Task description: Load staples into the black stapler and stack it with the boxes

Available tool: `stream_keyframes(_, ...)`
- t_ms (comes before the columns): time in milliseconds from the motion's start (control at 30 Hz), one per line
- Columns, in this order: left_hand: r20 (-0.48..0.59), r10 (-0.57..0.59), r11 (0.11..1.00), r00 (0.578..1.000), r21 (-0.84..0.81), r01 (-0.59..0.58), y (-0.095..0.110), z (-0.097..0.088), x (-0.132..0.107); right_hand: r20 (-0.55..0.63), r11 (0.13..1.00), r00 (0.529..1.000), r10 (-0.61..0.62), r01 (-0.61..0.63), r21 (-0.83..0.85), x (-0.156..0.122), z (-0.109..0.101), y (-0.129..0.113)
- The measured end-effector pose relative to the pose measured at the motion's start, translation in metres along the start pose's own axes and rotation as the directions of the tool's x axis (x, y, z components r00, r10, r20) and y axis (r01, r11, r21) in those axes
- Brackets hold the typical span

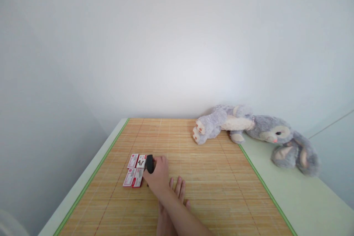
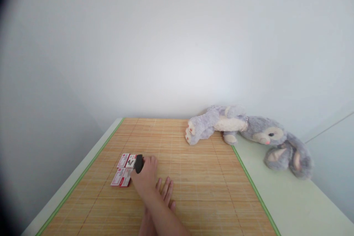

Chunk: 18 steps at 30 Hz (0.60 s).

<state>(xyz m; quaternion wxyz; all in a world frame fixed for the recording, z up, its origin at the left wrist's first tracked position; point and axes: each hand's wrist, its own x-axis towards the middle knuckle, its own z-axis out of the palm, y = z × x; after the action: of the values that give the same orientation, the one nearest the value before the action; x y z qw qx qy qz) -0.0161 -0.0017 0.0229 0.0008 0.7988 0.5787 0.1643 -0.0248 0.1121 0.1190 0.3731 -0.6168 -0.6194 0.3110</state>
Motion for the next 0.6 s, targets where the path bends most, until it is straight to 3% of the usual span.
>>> stream_keyframes(67,0.024,-0.021,1.0,0.999,-0.008,0.021,0.004,-0.002,-0.004,0.016,1.0,1.0,-0.014,0.014,-0.007,0.012,-0.024,0.016)
stream_keyframes(167,0.049,-0.023,0.999,0.999,-0.032,0.025,0.006,-0.013,-0.008,0.065,0.998,0.996,-0.055,0.056,-0.013,0.023,-0.078,0.048)
stream_keyframes(333,-0.002,-0.09,0.995,0.996,-0.042,0.089,0.011,-0.043,0.009,0.196,0.991,0.971,-0.135,0.133,0.024,0.015,-0.162,0.091)
stream_keyframes(467,-0.03,-0.122,0.991,0.992,-0.064,0.12,0.022,-0.056,0.035,0.296,0.984,0.939,-0.178,0.167,0.061,0.01,-0.187,0.099)
stream_keyframes(600,-0.005,-0.114,0.99,0.993,-0.079,0.113,0.025,-0.055,0.046,0.413,0.979,0.888,-0.204,0.193,0.067,0.021,-0.185,0.09)
